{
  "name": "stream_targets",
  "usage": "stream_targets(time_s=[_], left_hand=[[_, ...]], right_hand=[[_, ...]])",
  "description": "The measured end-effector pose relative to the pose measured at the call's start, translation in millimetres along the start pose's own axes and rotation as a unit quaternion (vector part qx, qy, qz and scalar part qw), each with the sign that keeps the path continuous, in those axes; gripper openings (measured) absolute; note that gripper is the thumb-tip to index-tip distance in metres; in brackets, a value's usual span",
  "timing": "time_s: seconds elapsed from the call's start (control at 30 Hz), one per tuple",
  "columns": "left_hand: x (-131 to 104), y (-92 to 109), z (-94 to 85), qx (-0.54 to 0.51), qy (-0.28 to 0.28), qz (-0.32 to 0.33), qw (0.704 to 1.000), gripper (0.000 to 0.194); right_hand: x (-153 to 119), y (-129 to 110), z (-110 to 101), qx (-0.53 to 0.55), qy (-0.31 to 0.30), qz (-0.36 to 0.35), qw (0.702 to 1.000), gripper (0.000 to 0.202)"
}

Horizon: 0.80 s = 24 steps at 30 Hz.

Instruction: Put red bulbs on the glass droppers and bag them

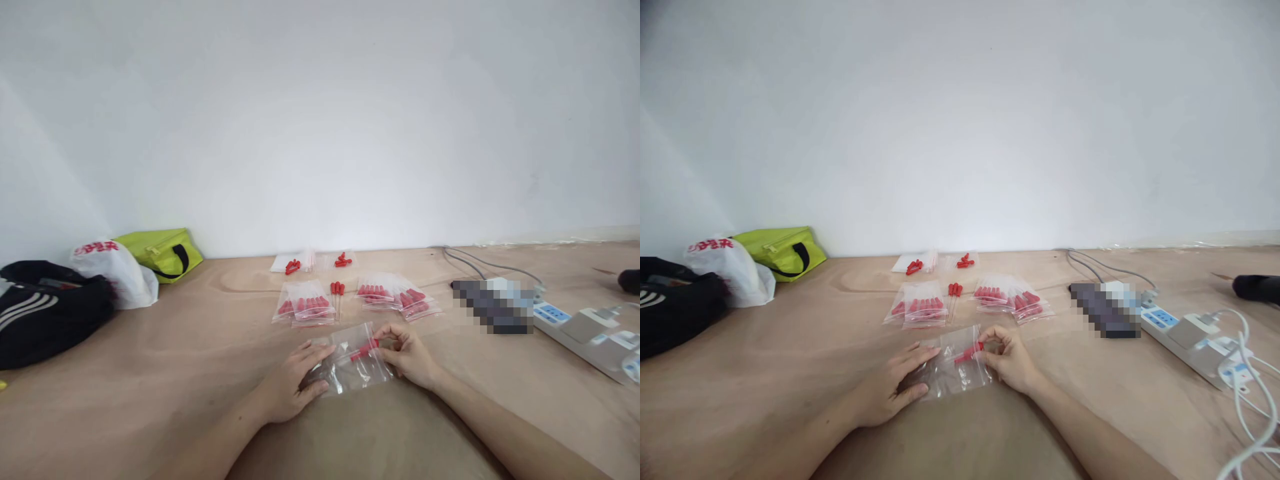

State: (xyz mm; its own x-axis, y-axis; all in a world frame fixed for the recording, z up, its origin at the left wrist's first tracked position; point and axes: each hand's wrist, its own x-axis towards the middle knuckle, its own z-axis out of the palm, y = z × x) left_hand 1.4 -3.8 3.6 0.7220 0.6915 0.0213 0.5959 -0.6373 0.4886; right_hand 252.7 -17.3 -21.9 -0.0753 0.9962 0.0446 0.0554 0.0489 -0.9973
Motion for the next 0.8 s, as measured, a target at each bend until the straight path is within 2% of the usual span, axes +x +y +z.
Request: stream_targets(time_s=[0.2, 0.3, 0.33, 0.4, 0.47, 0.57, 0.63, 0.8], left_hand=[[0.4, 0.8, -0.4, -0.001, 0.006, 0.016, 1.0, 0.05], [0.6, 3.7, -2.6, 0.002, 0.011, 0.017, 1.0, 0.048], [0.9, 4.3, -3.2, 0.0, 0.009, 0.021, 1.0, 0.046], [1.9, 4.5, -4.0, -0.003, -0.001, 0.034, 0.999, 0.042], [2.9, 3.7, -4.1, -0.002, -0.009, 0.04, 0.999, 0.039], [3.7, 1.8, -3.6, 0.001, -0.009, 0.038, 0.999, 0.037], [3.9, 0.9, -3.2, 0.001, -0.012, 0.039, 0.999, 0.038], [3.8, -0.3, -2.8, 0.0, -0.016, 0.049, 0.999, 0.038]], right_hand=[[1.0, 0.9, 1.0, -0.057, -0.082, -0.011, 0.995, 0.029], [3.0, 1.2, -3.9, -0.099, -0.129, 0.003, 0.987, 0.036], [4.6, 1.1, -6.0, -0.112, -0.127, 0.005, 0.985, 0.036], [10.0, -0.1, -9.4, -0.146, -0.076, -0.022, 0.986, 0.032], [18.8, -3.9, -9.3, -0.198, 0.008, -0.072, 0.977, 0.023], [38.8, -14.3, 1.5, -0.316, 0.082, -0.107, 0.939, 0.012], [56.1, -21.4, 15.4, -0.406, 0.086, -0.08, 0.906, 0.01], [98.9, -25.0, 52.3, -0.448, 0.116, -0.011, 0.887, 0.022]])
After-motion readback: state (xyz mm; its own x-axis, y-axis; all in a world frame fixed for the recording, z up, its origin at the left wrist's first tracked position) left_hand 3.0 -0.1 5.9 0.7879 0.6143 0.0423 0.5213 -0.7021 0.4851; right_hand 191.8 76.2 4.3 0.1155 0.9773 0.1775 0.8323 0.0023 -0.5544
